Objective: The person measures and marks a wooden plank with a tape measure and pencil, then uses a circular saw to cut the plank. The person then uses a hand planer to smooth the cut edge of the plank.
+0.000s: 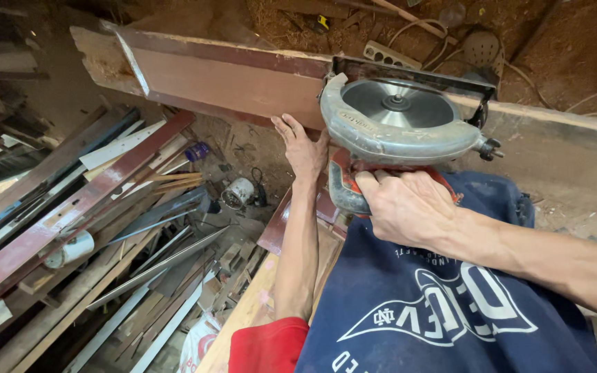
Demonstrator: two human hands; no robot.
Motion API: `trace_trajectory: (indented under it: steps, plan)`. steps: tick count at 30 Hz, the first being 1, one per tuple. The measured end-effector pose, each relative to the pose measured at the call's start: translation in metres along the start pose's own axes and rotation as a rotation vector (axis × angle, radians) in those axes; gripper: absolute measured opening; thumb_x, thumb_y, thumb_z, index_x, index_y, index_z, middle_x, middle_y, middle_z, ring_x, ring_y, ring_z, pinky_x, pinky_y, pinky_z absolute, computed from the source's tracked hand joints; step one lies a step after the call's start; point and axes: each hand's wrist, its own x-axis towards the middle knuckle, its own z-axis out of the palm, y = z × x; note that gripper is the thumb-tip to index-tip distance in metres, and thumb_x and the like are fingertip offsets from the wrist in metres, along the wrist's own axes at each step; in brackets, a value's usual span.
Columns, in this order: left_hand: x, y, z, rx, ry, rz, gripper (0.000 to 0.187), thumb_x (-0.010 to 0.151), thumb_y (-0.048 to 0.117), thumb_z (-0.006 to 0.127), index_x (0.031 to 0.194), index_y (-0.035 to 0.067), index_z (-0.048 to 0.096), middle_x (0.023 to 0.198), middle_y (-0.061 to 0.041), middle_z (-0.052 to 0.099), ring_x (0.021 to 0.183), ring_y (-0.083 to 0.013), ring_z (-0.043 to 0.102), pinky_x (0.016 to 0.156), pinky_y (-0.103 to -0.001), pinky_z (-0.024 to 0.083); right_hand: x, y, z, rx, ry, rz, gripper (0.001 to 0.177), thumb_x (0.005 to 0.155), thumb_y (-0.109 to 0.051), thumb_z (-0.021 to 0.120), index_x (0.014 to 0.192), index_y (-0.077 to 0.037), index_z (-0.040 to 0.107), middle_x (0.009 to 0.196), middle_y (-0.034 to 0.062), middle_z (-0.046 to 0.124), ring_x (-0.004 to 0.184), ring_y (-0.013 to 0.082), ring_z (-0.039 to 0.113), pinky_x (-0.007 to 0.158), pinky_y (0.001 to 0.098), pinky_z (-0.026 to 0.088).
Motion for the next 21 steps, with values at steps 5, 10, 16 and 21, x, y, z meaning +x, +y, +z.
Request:
trace_trajectory:
  steps: [5, 10, 16, 21]
  plan:
    - [-0.001, 0.002, 0.001, 0.012, -0.012, -0.011, 0.108, 0.090, 0.051, 0.073, 0.157, -0.012, 0.015, 0.165, -0.041, 0.005, 0.154, -0.0525, 0.014, 0.124, -0.047, 0.029, 0.005, -0.001, -0.003, 0.006, -0.057, 0.036, 0.050, 0.068, -0.006, 0.065, 0.117, 0.004, 0.060, 0.088, 0.0260, 0.072, 0.071, 0.0424, 0.071, 0.065, 0.0499, 0.058]
    - [-0.001, 0.003, 0.000, -0.034, 0.014, -0.007, 0.106, 0.093, 0.054, 0.068, 0.157, -0.013, 0.016, 0.164, -0.040, 0.006, 0.153, -0.0548, 0.015, 0.123, -0.050, 0.029, 0.009, -0.004, -0.004, 0.017, -0.116, 0.072, 0.044, 0.072, -0.008, 0.065, 0.115, 0.002, 0.061, 0.087, 0.0249, 0.072, 0.073, 0.0428, 0.071, 0.066, 0.0517, 0.058]
    - [-0.005, 0.000, 0.002, -0.063, 0.050, 0.038, 0.103, 0.097, 0.055, 0.065, 0.157, -0.013, 0.016, 0.164, -0.042, 0.005, 0.153, -0.0568, 0.015, 0.125, -0.052, 0.029, 0.012, -0.006, -0.001, 0.032, -0.025, 0.030, 0.045, 0.069, -0.008, 0.067, 0.112, 0.003, 0.062, 0.089, 0.0263, 0.071, 0.072, 0.0444, 0.071, 0.065, 0.0524, 0.057]
    - [-0.006, 0.001, 0.003, -0.084, 0.038, 0.019, 0.101, 0.097, 0.055, 0.063, 0.158, -0.011, 0.017, 0.164, -0.041, 0.007, 0.153, -0.0570, 0.017, 0.122, -0.052, 0.031, 0.017, -0.008, -0.003, 0.052, -0.097, 0.073, 0.049, 0.072, -0.007, 0.065, 0.120, 0.002, 0.060, 0.087, 0.0261, 0.071, 0.073, 0.0441, 0.071, 0.069, 0.0514, 0.058]
